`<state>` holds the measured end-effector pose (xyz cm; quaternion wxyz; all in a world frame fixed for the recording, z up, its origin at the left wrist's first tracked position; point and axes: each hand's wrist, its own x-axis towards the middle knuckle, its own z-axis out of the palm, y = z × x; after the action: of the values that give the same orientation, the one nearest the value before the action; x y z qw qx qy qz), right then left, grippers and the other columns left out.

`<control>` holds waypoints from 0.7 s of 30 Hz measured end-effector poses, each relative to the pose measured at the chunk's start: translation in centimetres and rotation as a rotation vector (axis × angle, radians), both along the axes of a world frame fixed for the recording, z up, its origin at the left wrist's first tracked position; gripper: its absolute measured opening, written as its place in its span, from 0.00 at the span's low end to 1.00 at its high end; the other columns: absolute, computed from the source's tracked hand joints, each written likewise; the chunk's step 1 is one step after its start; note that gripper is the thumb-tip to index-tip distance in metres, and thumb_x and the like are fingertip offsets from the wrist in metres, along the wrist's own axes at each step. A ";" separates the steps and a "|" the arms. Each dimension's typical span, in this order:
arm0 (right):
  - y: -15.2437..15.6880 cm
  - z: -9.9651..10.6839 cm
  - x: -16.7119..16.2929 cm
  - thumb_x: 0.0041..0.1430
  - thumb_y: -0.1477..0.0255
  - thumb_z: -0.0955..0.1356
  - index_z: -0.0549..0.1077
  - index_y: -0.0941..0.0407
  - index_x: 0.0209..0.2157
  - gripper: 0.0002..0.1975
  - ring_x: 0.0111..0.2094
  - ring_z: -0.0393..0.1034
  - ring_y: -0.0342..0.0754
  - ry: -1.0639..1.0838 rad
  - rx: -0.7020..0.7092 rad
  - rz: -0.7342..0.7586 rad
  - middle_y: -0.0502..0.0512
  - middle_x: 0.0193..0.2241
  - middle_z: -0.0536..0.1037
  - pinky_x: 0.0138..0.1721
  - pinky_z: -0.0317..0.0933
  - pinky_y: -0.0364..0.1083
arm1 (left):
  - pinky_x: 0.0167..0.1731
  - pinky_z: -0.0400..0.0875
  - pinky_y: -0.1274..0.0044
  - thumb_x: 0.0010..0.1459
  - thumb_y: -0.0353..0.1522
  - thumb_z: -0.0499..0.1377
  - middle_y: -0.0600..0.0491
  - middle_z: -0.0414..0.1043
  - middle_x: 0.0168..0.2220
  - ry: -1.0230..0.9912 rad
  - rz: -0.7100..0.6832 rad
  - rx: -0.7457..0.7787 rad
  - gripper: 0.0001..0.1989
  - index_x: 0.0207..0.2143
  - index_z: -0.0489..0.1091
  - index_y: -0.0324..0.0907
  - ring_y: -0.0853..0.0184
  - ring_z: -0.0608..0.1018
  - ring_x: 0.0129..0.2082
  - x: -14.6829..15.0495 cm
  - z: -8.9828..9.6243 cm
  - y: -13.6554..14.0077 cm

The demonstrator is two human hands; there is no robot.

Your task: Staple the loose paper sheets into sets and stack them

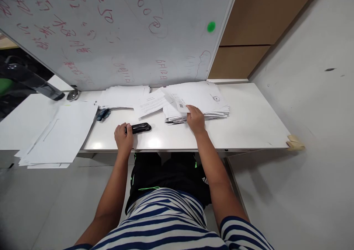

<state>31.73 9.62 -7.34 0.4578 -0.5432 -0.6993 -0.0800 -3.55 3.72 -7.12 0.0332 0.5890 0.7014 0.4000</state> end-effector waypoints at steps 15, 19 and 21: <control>-3.7 4.9 -1.9 0.59 0.55 0.71 0.76 0.55 0.28 0.17 0.32 0.77 0.52 0.243 0.058 -0.092 0.57 0.26 0.80 0.39 0.74 0.50 | 0.65 0.52 0.57 0.66 0.42 0.52 0.42 0.73 0.53 -0.077 0.035 0.004 0.16 0.44 0.73 0.43 0.54 0.67 0.61 0.3 0.0 -0.1; -7.9 9.1 -2.8 0.52 0.54 0.75 0.78 0.57 0.33 0.20 0.35 0.79 0.56 0.483 0.094 0.008 0.58 0.30 0.82 0.39 0.75 0.54 | 0.65 0.51 0.55 0.66 0.42 0.52 0.42 0.73 0.54 -0.106 0.046 0.093 0.16 0.45 0.73 0.42 0.52 0.66 0.63 0.9 0.9 -1.0; -9.7 10.9 -3.2 0.49 0.53 0.76 0.78 0.58 0.30 0.21 0.32 0.78 0.56 0.567 0.095 0.025 0.57 0.27 0.81 0.34 0.75 0.53 | 0.65 0.51 0.55 0.67 0.42 0.50 0.42 0.73 0.54 -0.134 -0.006 0.228 0.17 0.47 0.72 0.42 0.54 0.66 0.64 1.4 2.0 -2.3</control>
<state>28.54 -0.12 3.55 0.6611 -0.5130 -0.5454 0.0483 -2.14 1.45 -5.16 0.0141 0.5632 0.6457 0.5155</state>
